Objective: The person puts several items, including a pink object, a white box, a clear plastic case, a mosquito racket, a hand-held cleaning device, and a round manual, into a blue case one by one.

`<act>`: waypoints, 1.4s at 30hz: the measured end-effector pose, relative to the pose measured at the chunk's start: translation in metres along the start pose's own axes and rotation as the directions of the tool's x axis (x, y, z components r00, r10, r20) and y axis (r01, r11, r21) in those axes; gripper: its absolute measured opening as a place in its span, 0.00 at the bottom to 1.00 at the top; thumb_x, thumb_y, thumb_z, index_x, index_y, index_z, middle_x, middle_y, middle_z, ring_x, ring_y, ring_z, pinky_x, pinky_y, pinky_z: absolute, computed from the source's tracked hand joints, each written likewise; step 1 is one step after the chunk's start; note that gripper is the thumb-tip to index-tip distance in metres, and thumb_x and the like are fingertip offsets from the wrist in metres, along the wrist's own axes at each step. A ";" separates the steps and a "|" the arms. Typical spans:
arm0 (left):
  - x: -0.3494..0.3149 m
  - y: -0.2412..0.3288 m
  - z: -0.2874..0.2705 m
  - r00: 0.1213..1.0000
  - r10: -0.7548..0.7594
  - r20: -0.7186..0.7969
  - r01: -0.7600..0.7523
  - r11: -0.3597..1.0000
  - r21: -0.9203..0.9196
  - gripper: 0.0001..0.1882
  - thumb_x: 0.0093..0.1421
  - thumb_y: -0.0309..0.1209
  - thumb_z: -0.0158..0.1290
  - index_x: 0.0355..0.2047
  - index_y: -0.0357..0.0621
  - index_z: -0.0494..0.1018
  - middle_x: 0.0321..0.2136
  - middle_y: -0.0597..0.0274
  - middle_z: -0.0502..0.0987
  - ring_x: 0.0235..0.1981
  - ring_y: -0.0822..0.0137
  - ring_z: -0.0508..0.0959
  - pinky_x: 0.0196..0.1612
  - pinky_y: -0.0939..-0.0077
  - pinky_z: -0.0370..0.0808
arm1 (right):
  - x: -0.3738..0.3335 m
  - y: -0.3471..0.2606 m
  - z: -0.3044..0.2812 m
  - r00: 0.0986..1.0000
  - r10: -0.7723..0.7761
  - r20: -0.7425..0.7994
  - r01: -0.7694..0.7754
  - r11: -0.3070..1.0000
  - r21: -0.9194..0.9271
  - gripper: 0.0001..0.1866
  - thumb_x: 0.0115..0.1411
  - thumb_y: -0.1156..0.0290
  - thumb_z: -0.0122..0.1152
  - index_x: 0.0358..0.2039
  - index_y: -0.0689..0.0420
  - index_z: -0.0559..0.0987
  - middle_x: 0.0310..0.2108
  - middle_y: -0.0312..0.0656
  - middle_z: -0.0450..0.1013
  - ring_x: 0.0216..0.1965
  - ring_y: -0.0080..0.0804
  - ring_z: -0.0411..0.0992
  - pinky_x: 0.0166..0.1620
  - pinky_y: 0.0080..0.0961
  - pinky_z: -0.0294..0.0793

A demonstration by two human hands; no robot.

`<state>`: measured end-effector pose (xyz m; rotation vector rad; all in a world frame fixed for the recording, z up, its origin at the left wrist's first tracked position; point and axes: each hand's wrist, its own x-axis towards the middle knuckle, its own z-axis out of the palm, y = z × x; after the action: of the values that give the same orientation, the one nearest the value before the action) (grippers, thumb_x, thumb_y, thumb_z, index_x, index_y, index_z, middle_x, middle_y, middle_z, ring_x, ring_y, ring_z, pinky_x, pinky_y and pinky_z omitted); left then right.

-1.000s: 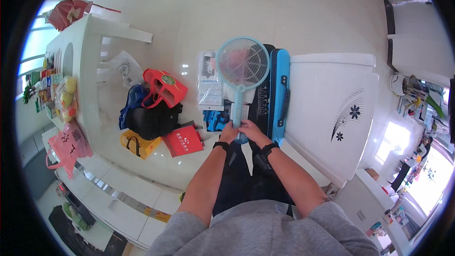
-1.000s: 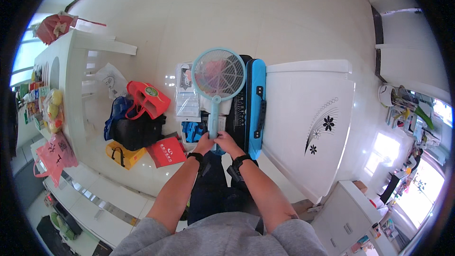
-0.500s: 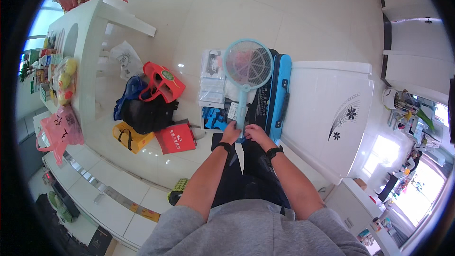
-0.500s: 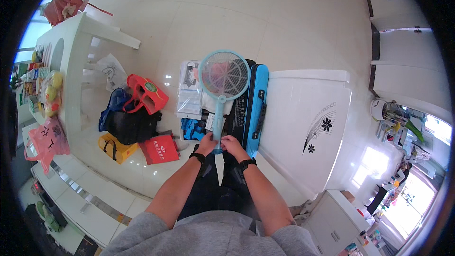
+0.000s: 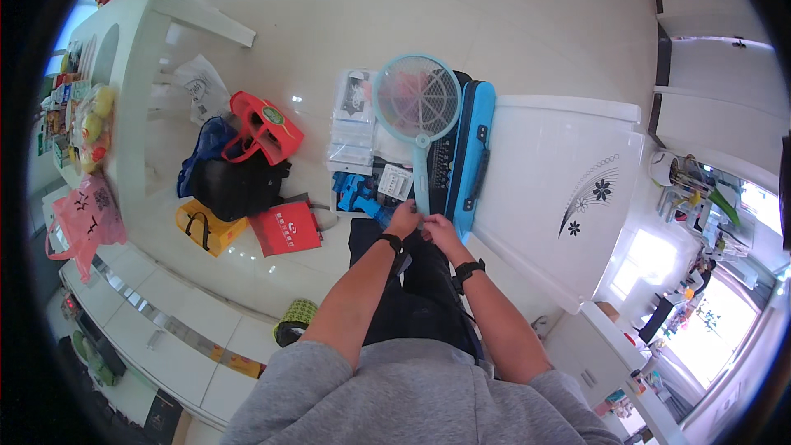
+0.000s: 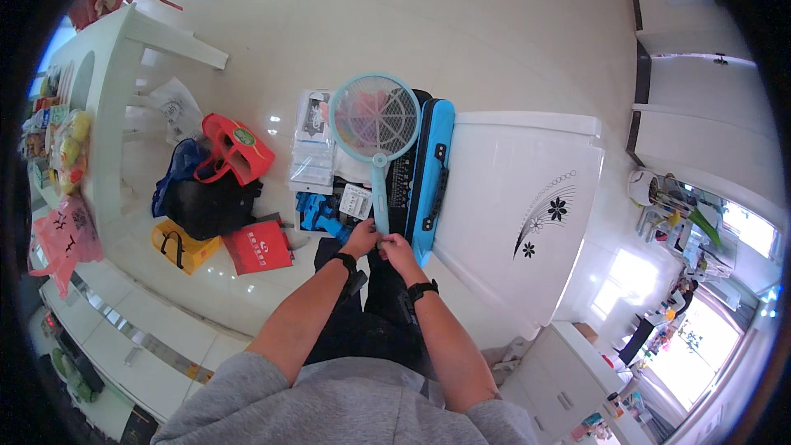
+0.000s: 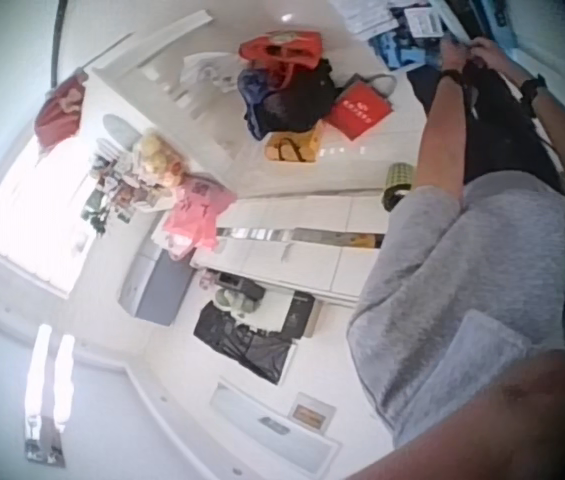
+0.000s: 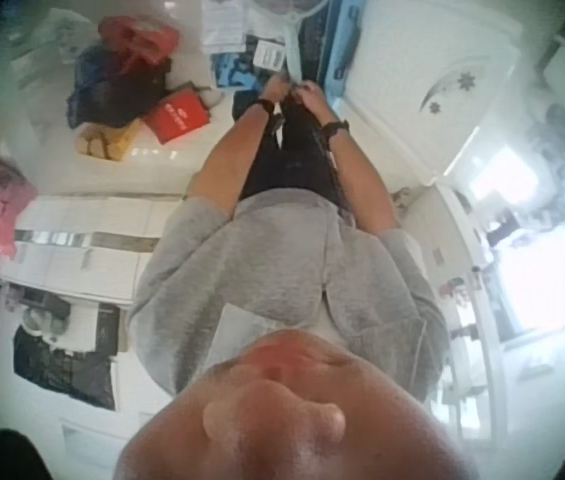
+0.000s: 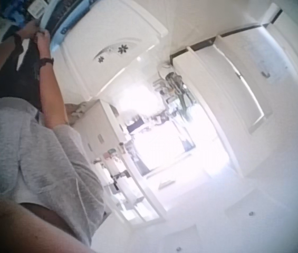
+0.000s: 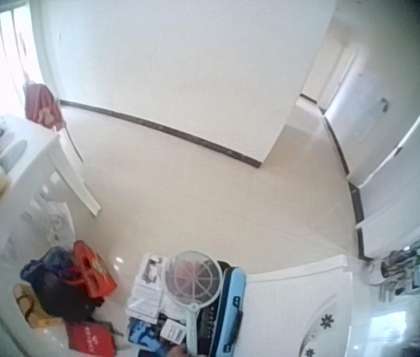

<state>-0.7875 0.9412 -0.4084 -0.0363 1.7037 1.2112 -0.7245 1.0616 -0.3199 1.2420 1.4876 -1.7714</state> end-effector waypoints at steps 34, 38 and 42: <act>-0.100 0.005 -0.081 0.984 0.050 0.171 -0.037 0.996 -0.077 0.12 0.62 0.33 0.49 0.35 0.35 0.73 0.26 0.59 0.78 0.28 0.69 0.77 0.33 0.76 0.75 | -0.098 0.020 -0.020 0.991 -0.125 -0.055 0.116 0.984 -0.134 0.11 0.61 0.69 0.52 0.39 0.63 0.73 0.24 0.42 0.74 0.24 0.29 0.72 0.29 0.25 0.73; -0.139 0.003 -0.108 0.985 0.169 0.032 -0.172 0.974 0.150 0.13 0.61 0.35 0.48 0.28 0.38 0.74 0.22 0.61 0.75 0.24 0.70 0.74 0.30 0.75 0.72 | -0.089 0.072 -0.056 0.959 -0.271 0.081 0.279 0.862 -0.423 0.20 0.63 0.52 0.52 0.40 0.58 0.74 0.29 0.40 0.76 0.29 0.28 0.74 0.30 0.24 0.71; -0.198 -0.053 -0.149 0.920 0.084 -0.382 -0.138 0.984 -0.116 0.13 0.59 0.34 0.47 0.29 0.37 0.75 0.23 0.60 0.76 0.24 0.69 0.76 0.29 0.73 0.73 | -0.115 0.053 -0.053 0.983 0.021 0.184 0.043 0.941 -0.335 0.19 0.62 0.54 0.52 0.43 0.57 0.74 0.34 0.44 0.77 0.35 0.32 0.76 0.36 0.30 0.71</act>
<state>-0.7644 0.7123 -0.3029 -0.2781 1.9668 1.4812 -0.6115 1.0783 -0.2434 0.8735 1.6067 -1.5091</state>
